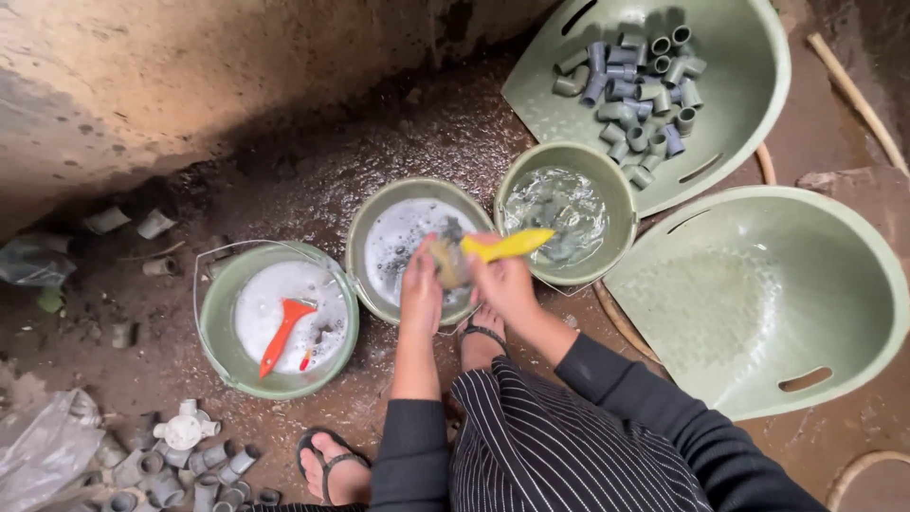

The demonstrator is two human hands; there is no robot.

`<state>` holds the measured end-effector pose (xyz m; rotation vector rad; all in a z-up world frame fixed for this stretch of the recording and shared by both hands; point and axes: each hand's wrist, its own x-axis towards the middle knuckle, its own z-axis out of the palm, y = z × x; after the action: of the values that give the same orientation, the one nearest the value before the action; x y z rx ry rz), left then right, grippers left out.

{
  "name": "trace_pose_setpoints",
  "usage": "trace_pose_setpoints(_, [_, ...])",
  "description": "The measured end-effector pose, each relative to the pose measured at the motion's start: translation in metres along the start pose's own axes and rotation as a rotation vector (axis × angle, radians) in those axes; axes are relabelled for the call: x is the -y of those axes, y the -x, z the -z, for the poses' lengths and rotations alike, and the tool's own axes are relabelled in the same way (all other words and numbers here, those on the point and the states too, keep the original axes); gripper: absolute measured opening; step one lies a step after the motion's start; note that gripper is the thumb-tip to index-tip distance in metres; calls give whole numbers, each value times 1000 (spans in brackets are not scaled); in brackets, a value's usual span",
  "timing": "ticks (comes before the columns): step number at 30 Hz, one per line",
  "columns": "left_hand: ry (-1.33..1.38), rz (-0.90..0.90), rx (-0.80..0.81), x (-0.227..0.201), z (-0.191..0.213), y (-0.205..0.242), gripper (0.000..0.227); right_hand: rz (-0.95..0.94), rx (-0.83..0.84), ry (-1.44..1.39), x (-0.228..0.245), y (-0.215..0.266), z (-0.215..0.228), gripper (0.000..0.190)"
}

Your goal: Washing and scrubbing PVC pipe fittings in soapy water using a brush.

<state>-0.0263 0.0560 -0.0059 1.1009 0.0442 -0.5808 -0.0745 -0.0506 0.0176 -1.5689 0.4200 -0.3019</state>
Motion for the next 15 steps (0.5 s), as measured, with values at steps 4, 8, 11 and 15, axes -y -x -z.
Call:
trace_pose_setpoints(4, [250, 49, -267, -18, -2, 15, 46, 125, 205, 22, -5, 5, -25, 30])
trace_pose_setpoints(8, [443, 40, -195, 2, 14, 19, 47, 298, -29, 147, -18, -16, -18, 25])
trace_pose_setpoints(11, [402, 23, -154, 0, 6, 11, 45, 390, -56, 168, -9, -12, -26, 22])
trace_pose_setpoints(15, [438, 113, -255, -10, 2, 23, 50, 500, 149, 29, -22, 7, -46, 14])
